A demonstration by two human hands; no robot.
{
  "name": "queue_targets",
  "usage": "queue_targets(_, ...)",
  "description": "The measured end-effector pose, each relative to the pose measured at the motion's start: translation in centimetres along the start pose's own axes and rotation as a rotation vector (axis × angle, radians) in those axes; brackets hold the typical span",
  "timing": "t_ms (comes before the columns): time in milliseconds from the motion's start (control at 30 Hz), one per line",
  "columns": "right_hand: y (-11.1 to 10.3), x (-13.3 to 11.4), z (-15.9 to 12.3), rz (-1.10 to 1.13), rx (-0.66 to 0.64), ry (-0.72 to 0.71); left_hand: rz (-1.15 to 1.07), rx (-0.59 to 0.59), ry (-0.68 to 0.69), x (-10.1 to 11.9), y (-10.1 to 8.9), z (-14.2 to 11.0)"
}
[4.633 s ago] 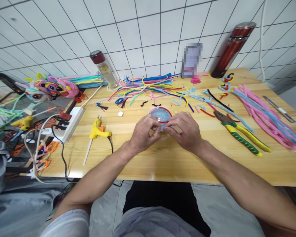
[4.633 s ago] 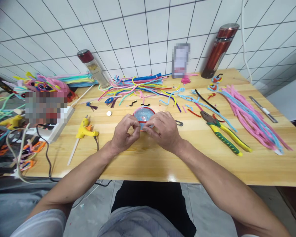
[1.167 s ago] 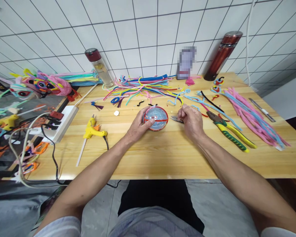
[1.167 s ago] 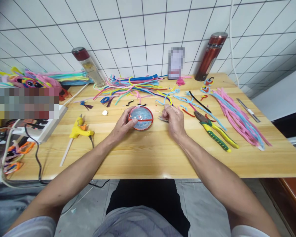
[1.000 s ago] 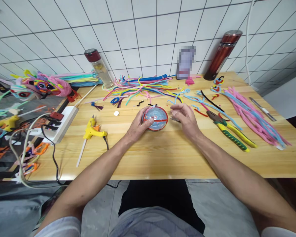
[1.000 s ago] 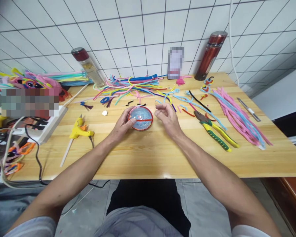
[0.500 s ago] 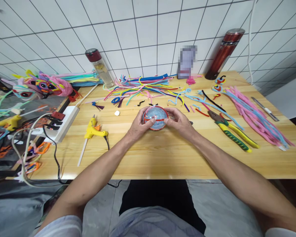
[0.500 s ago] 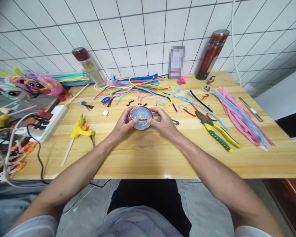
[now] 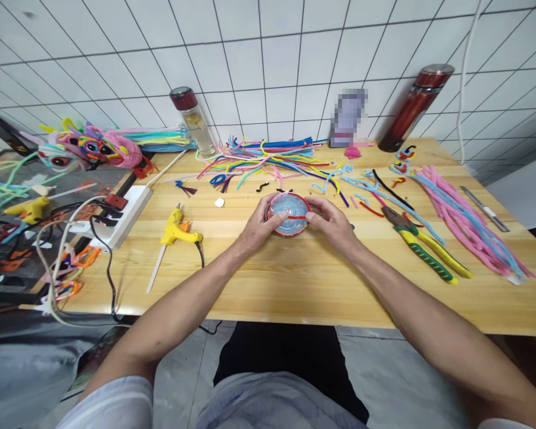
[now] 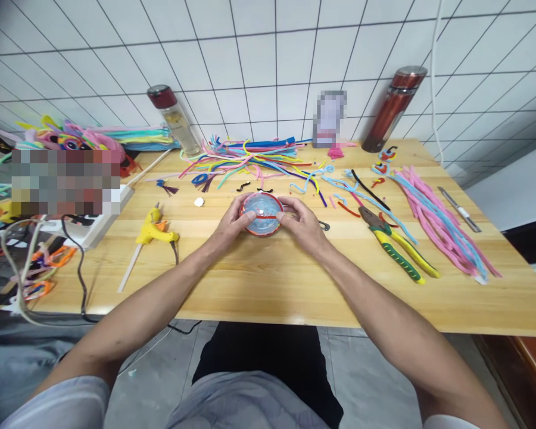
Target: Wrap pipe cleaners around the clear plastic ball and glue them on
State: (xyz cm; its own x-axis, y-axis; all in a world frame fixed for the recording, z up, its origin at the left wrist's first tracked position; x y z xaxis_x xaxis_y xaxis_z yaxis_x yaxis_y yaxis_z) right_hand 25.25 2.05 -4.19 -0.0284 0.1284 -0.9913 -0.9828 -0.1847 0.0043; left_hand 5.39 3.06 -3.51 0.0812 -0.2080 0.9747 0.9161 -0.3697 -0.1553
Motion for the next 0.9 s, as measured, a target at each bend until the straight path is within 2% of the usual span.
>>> queue_targets(400, -0.5, -0.1, -0.4, -0.018, 0.026, 0.031, -0.033, 0.012, 0.019, -0.2, -0.3, -0.1)
queue_targets(667, -0.4, 0.1, -0.6, -0.087, 0.045, 0.04, -0.012, -0.04, 0.043, 0.0, 0.0, -0.2)
queue_targets(900, -1.6, 0.4, -0.6, -0.184, 0.141, 0.038, 0.009, 0.09, 0.038, -0.4, -0.7, -0.5)
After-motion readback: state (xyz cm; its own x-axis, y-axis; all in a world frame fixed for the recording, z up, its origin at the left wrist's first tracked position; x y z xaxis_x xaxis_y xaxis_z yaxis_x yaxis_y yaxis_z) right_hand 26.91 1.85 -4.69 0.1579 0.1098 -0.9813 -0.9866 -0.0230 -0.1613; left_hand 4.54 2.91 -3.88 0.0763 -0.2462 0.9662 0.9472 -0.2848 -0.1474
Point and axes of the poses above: each hand's wrist, its own z-axis towards the middle knuckle, its own y-axis out of the palm, x = y × z, the point moved 5 cm from there along z, towards the middle knuckle, and after that the axes turned 5 degrees about -x, right-handed, at the moved point
